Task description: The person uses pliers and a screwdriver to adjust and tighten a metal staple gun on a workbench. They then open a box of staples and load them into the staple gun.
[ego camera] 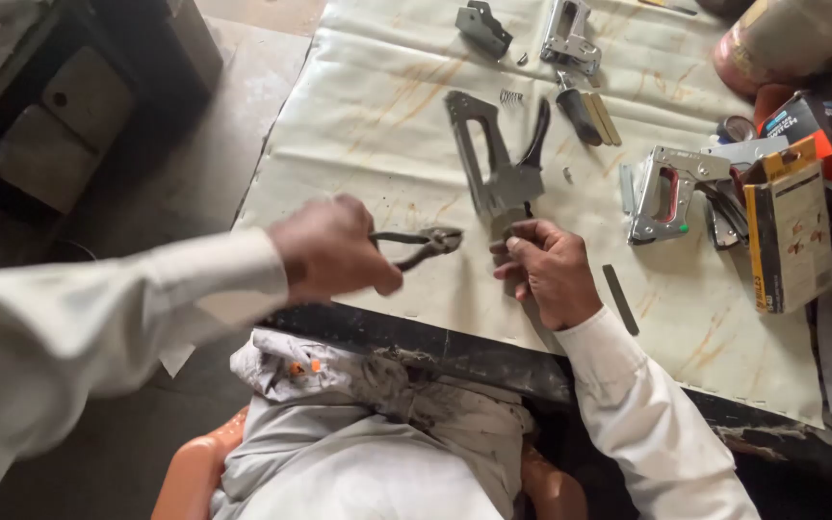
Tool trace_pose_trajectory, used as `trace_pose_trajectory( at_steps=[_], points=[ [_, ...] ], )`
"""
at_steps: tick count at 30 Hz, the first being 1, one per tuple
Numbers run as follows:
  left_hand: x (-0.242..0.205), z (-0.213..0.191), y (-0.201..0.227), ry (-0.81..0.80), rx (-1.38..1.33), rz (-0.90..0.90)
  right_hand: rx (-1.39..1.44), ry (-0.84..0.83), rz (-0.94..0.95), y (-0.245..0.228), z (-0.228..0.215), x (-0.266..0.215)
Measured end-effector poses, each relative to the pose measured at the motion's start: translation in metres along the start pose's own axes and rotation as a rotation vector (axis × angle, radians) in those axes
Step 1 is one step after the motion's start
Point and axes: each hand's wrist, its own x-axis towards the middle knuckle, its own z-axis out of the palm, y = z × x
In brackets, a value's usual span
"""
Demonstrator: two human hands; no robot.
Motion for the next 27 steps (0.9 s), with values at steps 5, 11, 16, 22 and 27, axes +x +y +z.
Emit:
trace_pose_trajectory(
  at_steps=[5,11,16,22,27],
  points=[
    [0.033,0.002,-0.024,-0.105,0.026,-0.011,-0.126,0.024,-0.028,0.002,-0.011,0.01],
    [0.067,0.02,-0.07,0.124,0.215,0.12,-1.061,0.231,-0.219,-0.022,-0.014,-0.009],
    [0.095,0.022,-0.079,0.222,0.344,0.33,-1.28,0.329,-0.316,-0.041,-0.021,0.009],
    [0.162,0.023,-0.034,0.257,0.032,0.443,-1.165,0.406,-0.04,-0.062,-0.014,0.069],
    [0.221,0.043,0.015,0.418,-0.253,0.415,-0.946,0.419,-0.183,-0.036,-0.026,0.101]
  ],
)
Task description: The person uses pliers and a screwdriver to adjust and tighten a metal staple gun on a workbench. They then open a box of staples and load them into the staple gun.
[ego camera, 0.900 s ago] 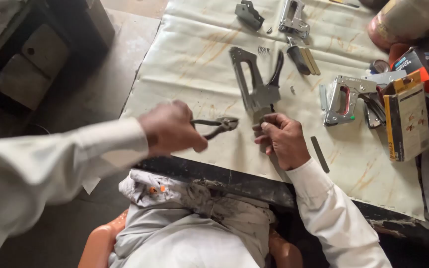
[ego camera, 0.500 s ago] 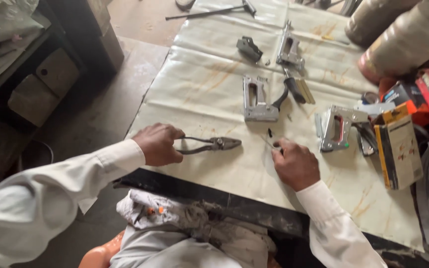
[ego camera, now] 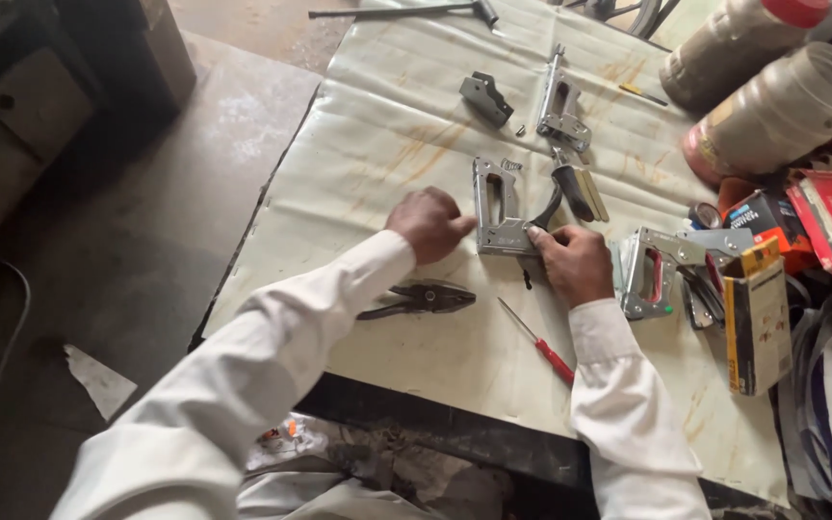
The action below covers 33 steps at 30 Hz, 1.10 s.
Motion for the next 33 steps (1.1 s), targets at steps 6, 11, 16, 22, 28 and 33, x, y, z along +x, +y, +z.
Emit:
trace_pose_trajectory(
  at_steps=[6,11,16,22,28,33],
  points=[
    [0.009,-0.009,0.025,-0.152,-0.027,-0.222,0.121,-0.034,0.024,0.003,0.001,0.002],
    [0.021,-0.004,0.016,-0.214,-0.213,-0.246,0.202,-0.066,0.057,0.003,0.003,0.002],
    [0.015,-0.006,0.017,-0.216,-0.428,-0.256,0.25,-0.068,0.007,-0.008,0.003,-0.001],
    [0.008,-0.012,0.018,-0.193,-0.385,-0.247,0.743,-0.119,0.185,-0.01,0.005,-0.001],
    [0.043,0.026,-0.021,-0.255,-0.804,-0.237,1.168,-0.233,0.34,-0.002,0.006,0.006],
    [0.018,-0.002,0.001,-0.207,-0.551,-0.235,0.987,-0.152,0.29,-0.003,0.014,0.007]
  ],
)
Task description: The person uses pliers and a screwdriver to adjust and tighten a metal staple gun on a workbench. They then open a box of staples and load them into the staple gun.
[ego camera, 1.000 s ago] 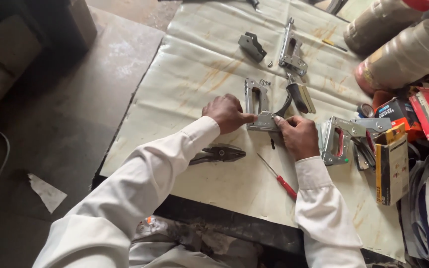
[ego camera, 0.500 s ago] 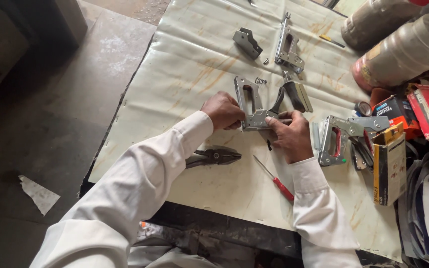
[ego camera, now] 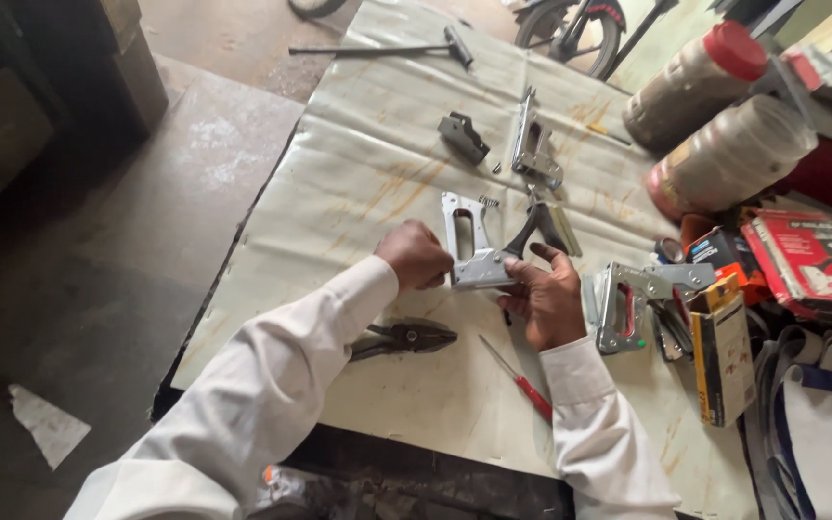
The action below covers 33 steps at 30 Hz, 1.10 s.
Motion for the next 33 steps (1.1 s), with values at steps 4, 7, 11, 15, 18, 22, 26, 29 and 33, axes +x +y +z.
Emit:
trace_pose_trajectory(
  at_steps=[4,7,11,15,18,22,26,29,33],
  points=[
    [-0.013,0.003,0.011,0.152,0.392,0.042,-0.051,-0.019,-0.173,-0.021,0.015,-0.028],
    [-0.017,0.005,0.009,0.241,0.382,0.255,0.015,-0.058,-0.181,-0.031,0.014,-0.038],
    [-0.008,0.012,-0.002,0.405,0.151,0.815,0.384,-0.232,0.076,-0.013,-0.013,-0.018],
    [-0.014,0.021,-0.002,0.511,0.114,0.932,0.495,-0.256,0.269,-0.027,0.009,-0.04],
    [-0.027,0.021,0.013,0.599,-0.051,0.772,0.381,-0.289,0.17,-0.023,0.014,-0.04],
    [-0.02,0.017,0.026,0.612,-0.153,0.472,0.117,-0.263,-0.051,-0.022,0.013,-0.047],
    [-0.004,0.021,0.017,0.603,-0.239,0.37,-0.511,-0.031,-0.617,-0.035,0.036,-0.059],
    [-0.006,0.026,0.014,0.555,-0.225,0.268,-0.359,-0.07,-0.674,-0.04,0.052,-0.062],
    [-0.023,0.03,0.021,0.412,-0.294,0.156,-0.157,-0.107,-0.538,-0.032,0.046,-0.048]
  ],
)
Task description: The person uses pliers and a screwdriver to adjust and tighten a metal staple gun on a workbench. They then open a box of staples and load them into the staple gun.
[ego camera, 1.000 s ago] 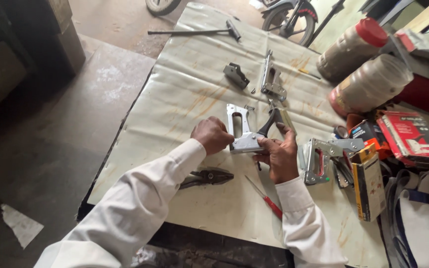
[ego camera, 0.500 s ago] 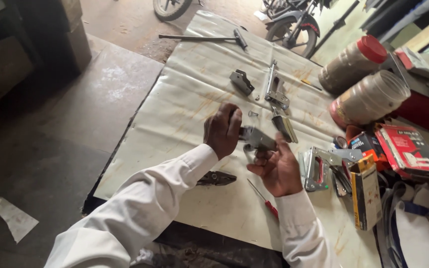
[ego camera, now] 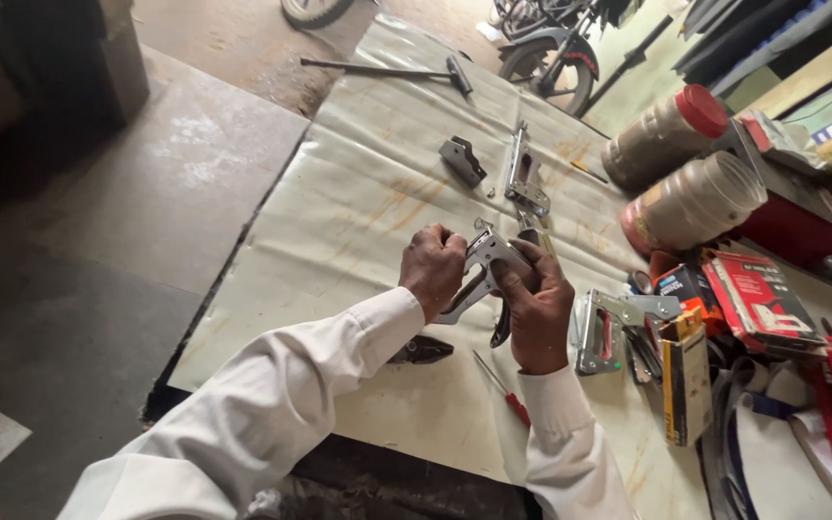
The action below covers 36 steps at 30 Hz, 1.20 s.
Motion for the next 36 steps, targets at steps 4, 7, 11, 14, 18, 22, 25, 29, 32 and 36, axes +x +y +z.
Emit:
trace_pose_trajectory(
  at_steps=[4,7,11,14,18,22,25,29,32,36],
  points=[
    [-0.008,-0.001,0.006,-0.112,-0.186,-0.09,0.014,-0.027,0.042,-0.006,-0.007,-0.002],
    [-0.015,-0.001,0.012,-0.186,-0.235,-0.143,0.117,-0.069,0.082,-0.006,-0.013,-0.003],
    [-0.013,0.004,0.004,-0.329,-0.48,-0.283,0.289,-0.125,0.199,-0.009,-0.018,-0.003],
    [-0.01,0.006,0.002,-0.427,-0.621,-0.406,0.329,-0.144,0.237,0.0,-0.024,-0.001],
    [-0.008,0.005,-0.001,-0.439,-0.71,-0.54,0.255,-0.094,0.211,0.027,-0.036,0.003],
    [0.007,0.012,-0.021,-0.467,-0.787,-0.598,-0.315,0.039,0.006,0.005,-0.041,-0.01],
    [0.018,0.017,-0.035,-0.433,-0.788,-0.632,-0.724,0.059,0.158,-0.015,-0.053,-0.038],
    [0.027,0.013,-0.038,-0.343,-0.781,-0.702,-0.983,-0.172,0.274,-0.023,-0.062,-0.091],
    [0.03,0.009,-0.038,-0.293,-0.722,-0.696,-1.032,-0.217,0.328,-0.029,-0.064,-0.114],
    [0.03,0.008,-0.039,-0.307,-0.686,-0.662,-1.063,-0.191,0.34,-0.029,-0.07,-0.124]
  ],
)
